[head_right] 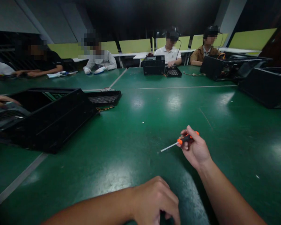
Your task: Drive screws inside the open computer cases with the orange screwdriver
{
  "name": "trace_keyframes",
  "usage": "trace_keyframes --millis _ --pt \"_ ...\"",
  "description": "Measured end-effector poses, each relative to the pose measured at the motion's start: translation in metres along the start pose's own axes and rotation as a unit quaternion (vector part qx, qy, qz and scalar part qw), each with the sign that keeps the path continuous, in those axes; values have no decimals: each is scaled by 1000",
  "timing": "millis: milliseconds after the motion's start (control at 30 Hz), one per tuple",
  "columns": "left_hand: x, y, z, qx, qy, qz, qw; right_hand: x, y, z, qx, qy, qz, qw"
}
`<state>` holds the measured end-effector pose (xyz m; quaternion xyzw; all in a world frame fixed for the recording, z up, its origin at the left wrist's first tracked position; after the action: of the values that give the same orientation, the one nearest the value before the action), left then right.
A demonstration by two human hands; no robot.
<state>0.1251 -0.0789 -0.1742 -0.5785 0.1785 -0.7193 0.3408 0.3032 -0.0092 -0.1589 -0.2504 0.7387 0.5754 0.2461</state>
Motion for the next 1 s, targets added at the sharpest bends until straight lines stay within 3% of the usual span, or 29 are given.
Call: trace_keyframes --millis 100,333,533,733,800,867,933,967,1000 --pt "-2 1 0 -32 7 1 999 15 5 -1 -11 -1 -49 999" --pt "1 2 5 -35 -8 14 999 33 10 -10 -70 3 -184 980" --pt "4 2 6 -40 -36 29 998 33 7 -12 -121 14 -193 974" --pt "6 6 7 -54 -18 -11 998 35 3 -11 -123 30 -192 973" --pt "4 2 2 8 -41 -74 996 34 2 -11 -118 32 -183 975" --pt "-2 -14 -13 107 -117 -159 975 33 2 -10 -112 34 -168 979" --pt "-13 -42 -41 218 -222 -230 922 32 2 -9 -107 38 -150 982" --pt "-19 -61 -61 302 -271 -250 879 32 2 -8 -108 41 -142 983" --pt "-24 -81 -82 365 -291 -240 851 31 2 -7 -109 42 -137 984"
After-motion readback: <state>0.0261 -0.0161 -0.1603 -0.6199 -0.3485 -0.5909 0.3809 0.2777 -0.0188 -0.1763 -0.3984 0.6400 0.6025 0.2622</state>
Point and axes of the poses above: each hand's wrist, its own z-axis towards the middle knuckle, its own y-axis out of the palm, x = y × z, the point moved 2 cm from there along z, towards the middle knuckle, and after that the axes turned 6 degrees about z, right-handed, at the moved point
